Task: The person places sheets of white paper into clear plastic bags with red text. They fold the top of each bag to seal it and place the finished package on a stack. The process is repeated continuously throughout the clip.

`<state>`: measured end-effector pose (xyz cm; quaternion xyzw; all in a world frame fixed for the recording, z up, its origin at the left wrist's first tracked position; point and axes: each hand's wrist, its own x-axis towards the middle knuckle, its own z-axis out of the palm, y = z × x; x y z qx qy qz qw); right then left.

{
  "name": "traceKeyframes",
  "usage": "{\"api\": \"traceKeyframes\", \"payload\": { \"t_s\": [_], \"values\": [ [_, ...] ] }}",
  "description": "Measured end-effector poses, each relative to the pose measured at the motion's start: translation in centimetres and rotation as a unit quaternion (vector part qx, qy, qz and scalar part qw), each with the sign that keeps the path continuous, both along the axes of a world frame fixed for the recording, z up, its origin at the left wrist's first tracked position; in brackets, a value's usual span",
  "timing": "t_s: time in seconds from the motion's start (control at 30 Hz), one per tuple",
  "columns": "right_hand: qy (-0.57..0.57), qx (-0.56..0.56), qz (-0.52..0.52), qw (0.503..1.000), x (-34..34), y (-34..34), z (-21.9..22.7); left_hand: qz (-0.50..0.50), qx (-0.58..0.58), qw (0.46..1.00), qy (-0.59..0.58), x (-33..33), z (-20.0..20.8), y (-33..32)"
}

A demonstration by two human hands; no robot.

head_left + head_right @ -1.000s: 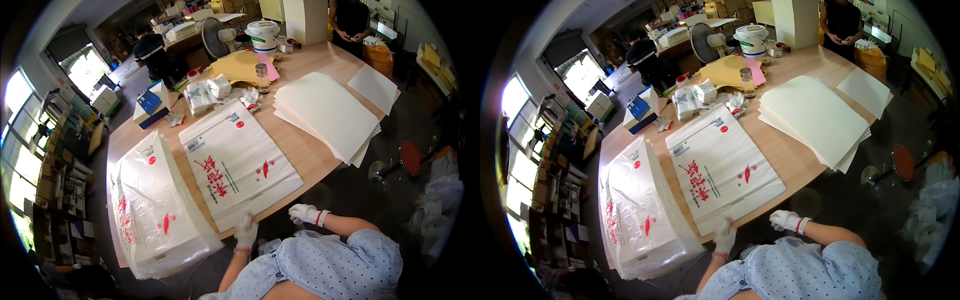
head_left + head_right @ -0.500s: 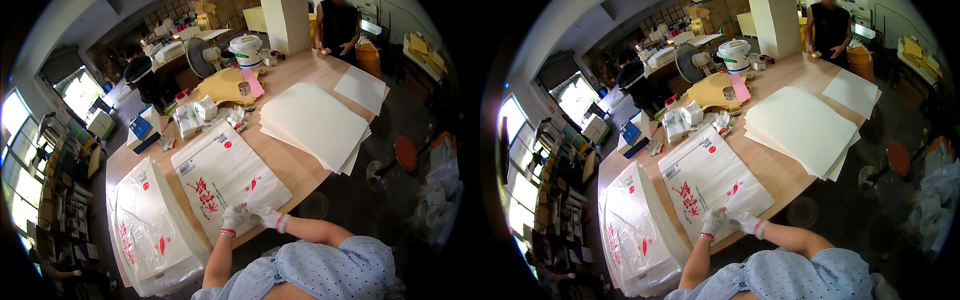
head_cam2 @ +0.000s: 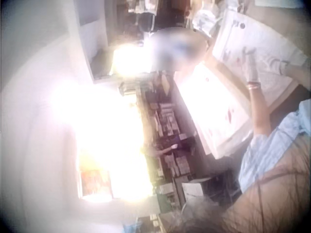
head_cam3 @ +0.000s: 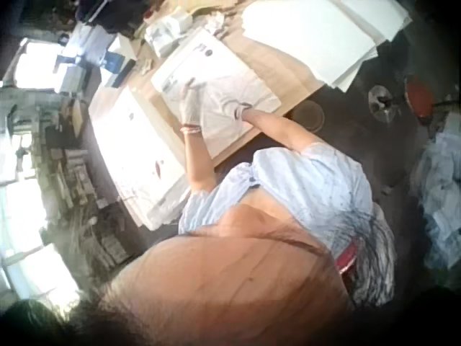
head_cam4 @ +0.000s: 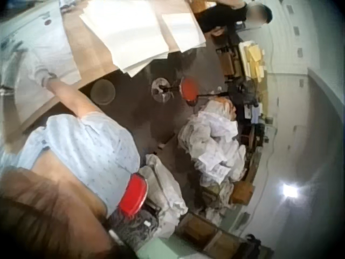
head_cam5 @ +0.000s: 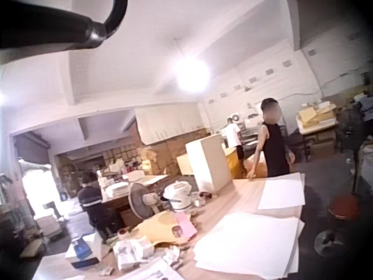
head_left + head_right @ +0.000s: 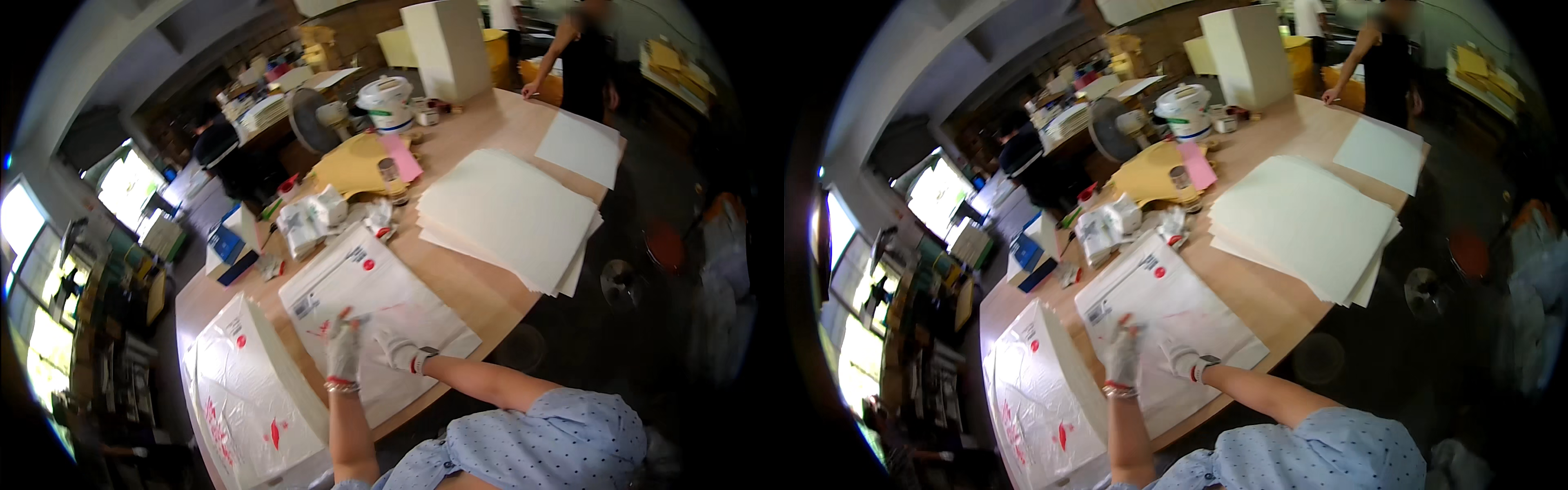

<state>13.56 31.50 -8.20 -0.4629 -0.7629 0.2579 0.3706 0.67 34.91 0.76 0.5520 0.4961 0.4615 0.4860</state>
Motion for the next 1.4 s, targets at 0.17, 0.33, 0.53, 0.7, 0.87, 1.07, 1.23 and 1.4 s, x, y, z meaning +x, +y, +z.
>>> {"api": "traceKeyframes", "payload": {
  "t_s": [0.17,0.33,0.53,0.7,0.87,1.07,1.23,1.4],
  "values": [
    [-0.241,0.244,0.012,0.939,4.8,0.4,-13.1,0.017,0.093,0.994,0.046,1.0,7.2,-0.3],
    [-0.167,0.084,-0.173,0.967,26.0,-9.0,-2.5,0.166,0.321,0.866,0.344,-0.9,3.4,-1.8],
    [-0.256,-0.152,-0.212,0.931,40.3,-9.2,1.5,0.144,0.197,0.97,0.004,2.2,5.3,-7.3],
    [-0.126,-0.138,-0.204,0.961,44.9,-5.8,-1.5,-0.118,0.022,0.984,-0.131,9.4,3.0,-11.4],
    [-0.156,0.073,-0.324,0.93,36.2,-8.1,1.0,-0.285,-0.171,0.927,-0.172,19.2,-4.6,-12.1],
    [-0.077,0.092,0.152,0.981,27.5,-17.3,10.8,-0.209,-0.394,0.869,-0.214,17.5,-10.6,-10.5],
    [0.441,-0.355,-0.259,0.783,37.5,-20.8,-4.6,-0.367,-0.228,0.891,0.143,13.6,-1.0,-10.8],
    [0.441,-0.123,-0.189,0.869,26.3,-17.1,-8.4,-0.388,0.189,0.768,0.473,19.4,-5.8,-18.0]
  ]
}}
